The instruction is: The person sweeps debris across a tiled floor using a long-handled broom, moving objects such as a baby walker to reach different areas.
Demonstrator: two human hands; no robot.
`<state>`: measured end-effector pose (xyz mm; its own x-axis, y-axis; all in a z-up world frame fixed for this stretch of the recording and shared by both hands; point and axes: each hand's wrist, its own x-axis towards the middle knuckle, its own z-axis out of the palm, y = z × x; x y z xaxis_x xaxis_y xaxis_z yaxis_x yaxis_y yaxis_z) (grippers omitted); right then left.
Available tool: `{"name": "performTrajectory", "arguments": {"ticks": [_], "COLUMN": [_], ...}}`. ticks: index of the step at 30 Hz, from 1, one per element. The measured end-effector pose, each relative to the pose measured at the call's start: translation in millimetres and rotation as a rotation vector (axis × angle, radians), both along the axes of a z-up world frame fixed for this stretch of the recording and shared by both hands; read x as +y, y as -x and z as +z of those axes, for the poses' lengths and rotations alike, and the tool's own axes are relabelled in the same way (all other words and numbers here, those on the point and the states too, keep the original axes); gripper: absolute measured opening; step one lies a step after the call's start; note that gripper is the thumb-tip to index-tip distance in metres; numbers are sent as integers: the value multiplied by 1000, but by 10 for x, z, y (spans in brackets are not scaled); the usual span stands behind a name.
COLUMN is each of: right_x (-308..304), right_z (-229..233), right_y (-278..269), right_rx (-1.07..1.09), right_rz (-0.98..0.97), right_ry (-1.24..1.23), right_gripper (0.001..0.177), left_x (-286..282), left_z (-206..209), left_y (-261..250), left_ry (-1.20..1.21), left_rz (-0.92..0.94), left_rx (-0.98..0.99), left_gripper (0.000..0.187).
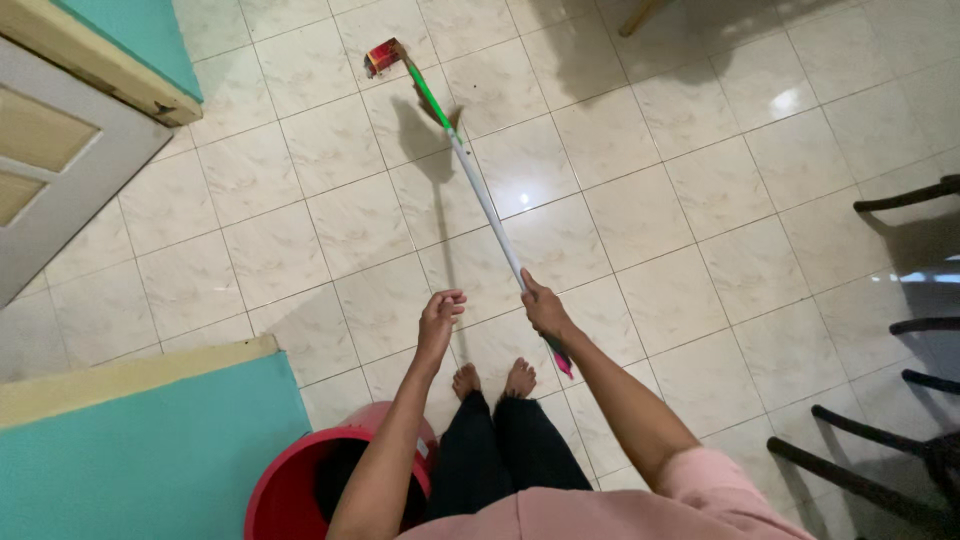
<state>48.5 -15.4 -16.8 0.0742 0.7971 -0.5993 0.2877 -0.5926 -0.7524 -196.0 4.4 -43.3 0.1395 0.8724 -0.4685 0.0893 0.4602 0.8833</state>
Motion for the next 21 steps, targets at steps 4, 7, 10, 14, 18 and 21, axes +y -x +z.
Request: {"name": "performTrajectory", "arguments": {"ticks": [4,7,10,14,18,21], "right_x": [-497,-403,69,973,1481,1266], "right_z": [644,499,-145,-756,-613,-115], "right_y": [-406,-910,-1031,-695,-76,157], "right_rx": [204,120,-15,-656,-626,-330], "right_rz": [15,49,102,347,309,307], "right_ry": [255,457,348,-81,-191,-124], "right_gripper": [73,70,55,26,53,75], "left_x": [39,117,157,118,222,272], "left_z": [18,13,29,73,203,232], "left_y": [46,-22,22,63,214,347], "left_ry": [11,-15,-50,-50,-77,-85], "left_rz": [9,4,-8,26,65,105], "left_rx": [-2,-21,-8,25,48,25], "left_gripper": [32,32,32,33,34,33]}}
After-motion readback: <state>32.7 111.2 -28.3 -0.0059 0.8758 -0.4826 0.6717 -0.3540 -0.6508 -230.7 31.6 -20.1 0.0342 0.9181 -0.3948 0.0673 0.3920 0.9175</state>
